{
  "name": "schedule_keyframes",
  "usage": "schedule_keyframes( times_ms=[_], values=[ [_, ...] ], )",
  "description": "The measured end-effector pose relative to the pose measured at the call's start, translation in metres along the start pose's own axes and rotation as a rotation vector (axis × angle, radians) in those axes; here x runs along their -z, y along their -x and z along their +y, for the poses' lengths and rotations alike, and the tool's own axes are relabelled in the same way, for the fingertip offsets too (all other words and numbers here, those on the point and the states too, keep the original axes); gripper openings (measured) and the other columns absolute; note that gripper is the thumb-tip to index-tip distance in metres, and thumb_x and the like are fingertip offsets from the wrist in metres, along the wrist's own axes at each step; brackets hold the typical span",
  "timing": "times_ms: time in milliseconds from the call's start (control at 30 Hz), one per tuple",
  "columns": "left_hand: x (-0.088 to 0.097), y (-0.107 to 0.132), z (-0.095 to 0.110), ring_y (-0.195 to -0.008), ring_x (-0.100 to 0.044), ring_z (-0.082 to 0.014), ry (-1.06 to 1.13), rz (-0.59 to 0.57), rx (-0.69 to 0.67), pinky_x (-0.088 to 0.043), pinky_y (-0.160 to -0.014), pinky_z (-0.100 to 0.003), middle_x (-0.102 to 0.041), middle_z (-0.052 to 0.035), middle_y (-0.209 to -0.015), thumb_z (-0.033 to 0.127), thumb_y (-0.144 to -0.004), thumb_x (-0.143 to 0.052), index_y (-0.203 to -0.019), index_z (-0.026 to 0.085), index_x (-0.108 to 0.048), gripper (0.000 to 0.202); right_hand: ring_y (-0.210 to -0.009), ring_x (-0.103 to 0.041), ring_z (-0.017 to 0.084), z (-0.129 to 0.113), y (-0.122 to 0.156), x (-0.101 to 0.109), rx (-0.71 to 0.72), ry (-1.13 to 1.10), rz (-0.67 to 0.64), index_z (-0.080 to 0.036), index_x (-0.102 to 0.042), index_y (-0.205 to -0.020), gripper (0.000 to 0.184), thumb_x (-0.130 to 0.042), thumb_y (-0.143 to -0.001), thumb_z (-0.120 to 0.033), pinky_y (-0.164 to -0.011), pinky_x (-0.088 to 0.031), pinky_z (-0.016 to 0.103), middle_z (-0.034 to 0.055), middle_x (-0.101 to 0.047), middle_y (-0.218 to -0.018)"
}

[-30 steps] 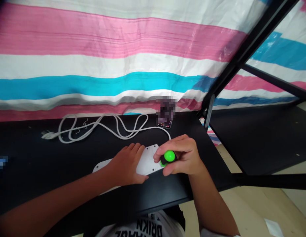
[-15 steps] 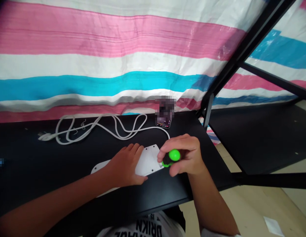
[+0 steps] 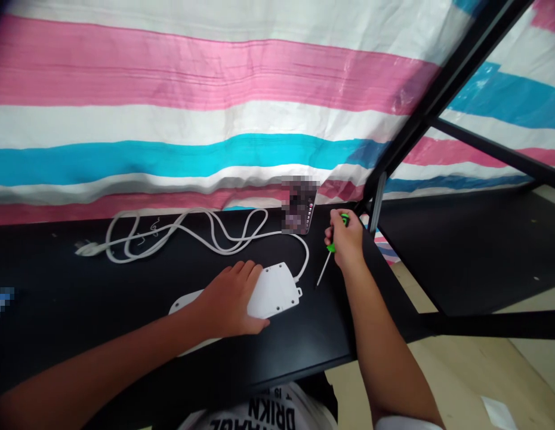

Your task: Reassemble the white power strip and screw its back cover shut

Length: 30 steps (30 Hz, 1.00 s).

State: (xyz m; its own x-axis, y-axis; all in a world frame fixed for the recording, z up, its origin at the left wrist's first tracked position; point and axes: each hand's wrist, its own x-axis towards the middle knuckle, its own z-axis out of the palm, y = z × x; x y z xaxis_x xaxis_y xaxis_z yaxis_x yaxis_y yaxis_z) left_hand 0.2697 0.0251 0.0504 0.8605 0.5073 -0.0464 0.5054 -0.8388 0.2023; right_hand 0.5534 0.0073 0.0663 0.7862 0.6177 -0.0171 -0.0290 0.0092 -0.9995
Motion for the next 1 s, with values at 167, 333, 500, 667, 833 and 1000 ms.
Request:
schedule_keyframes(
  times_ms=[167,333,500,667,833,1000],
  values=[
    [0.001,0.001,0.000,-0.107,-0.056,-0.0351,0.008,-0.007,0.012,-0.049,-0.091,-0.050,-0.060,-0.0152,-0.121,0.062,-0.063,-0.081,-0.125,0.010,-0.056,0.084,-0.049,-0.064,0.011,0.037,-0.019,-0.005,-0.100,0.233,-0.157,-0.019,-0.062,-0.097,0.024,-0.068,-0.076,-0.027,-0.031,-0.037,0.018,0.0036,-0.068,-0.089],
    [0.001,0.001,0.001,-0.108,-0.057,-0.0362,0.002,-0.008,0.006,-0.049,-0.091,-0.051,-0.060,-0.0152,-0.121,0.063,-0.064,-0.080,-0.123,0.011,-0.056,0.083,-0.050,-0.063,0.010,0.049,-0.018,-0.002,-0.044,0.508,-0.320,-0.017,-0.068,-0.097,0.029,-0.071,-0.068,-0.019,-0.031,-0.037,0.017,0.0065,-0.070,-0.098],
    [0.001,0.001,0.000,-0.108,-0.057,-0.0363,0.001,0.005,0.003,-0.049,-0.091,-0.051,-0.060,-0.0159,-0.122,0.063,-0.064,-0.081,-0.125,0.011,-0.055,0.085,-0.055,-0.060,0.012,0.053,-0.022,0.002,0.059,0.684,-0.401,-0.019,-0.068,-0.099,0.033,-0.076,-0.068,-0.028,-0.038,-0.040,0.020,0.0038,-0.069,-0.094],
    [-0.001,0.002,-0.001,-0.106,-0.057,-0.0353,0.009,0.014,-0.001,-0.049,-0.091,-0.050,-0.060,-0.0147,-0.120,0.063,-0.062,-0.081,-0.122,0.012,-0.057,0.082,-0.063,-0.059,0.014,0.055,-0.027,-0.001,0.158,0.794,-0.389,-0.018,-0.065,-0.088,0.025,-0.075,-0.071,-0.033,-0.054,-0.044,0.024,0.0032,-0.068,-0.080],
    [-0.001,0.001,-0.001,-0.108,-0.056,-0.0354,0.011,0.022,-0.002,-0.048,-0.092,-0.050,-0.060,-0.0153,-0.121,0.063,-0.063,-0.081,-0.125,0.011,-0.055,0.085,-0.077,-0.061,0.019,0.053,-0.027,-0.004,0.247,0.854,-0.356,-0.019,-0.063,-0.082,0.021,-0.074,-0.071,-0.033,-0.071,-0.045,0.030,0.0042,-0.069,-0.083],
    [0.000,0.001,0.000,-0.106,-0.056,-0.0351,0.006,0.009,0.005,-0.049,-0.091,-0.050,-0.060,-0.0150,-0.120,0.063,-0.062,-0.080,-0.122,0.012,-0.056,0.082,-0.077,-0.060,0.019,0.054,-0.029,-0.005,0.287,0.857,-0.359,-0.021,-0.061,-0.079,0.022,-0.074,-0.071,-0.037,-0.071,-0.042,0.029,0.0024,-0.069,-0.082]
  ],
)
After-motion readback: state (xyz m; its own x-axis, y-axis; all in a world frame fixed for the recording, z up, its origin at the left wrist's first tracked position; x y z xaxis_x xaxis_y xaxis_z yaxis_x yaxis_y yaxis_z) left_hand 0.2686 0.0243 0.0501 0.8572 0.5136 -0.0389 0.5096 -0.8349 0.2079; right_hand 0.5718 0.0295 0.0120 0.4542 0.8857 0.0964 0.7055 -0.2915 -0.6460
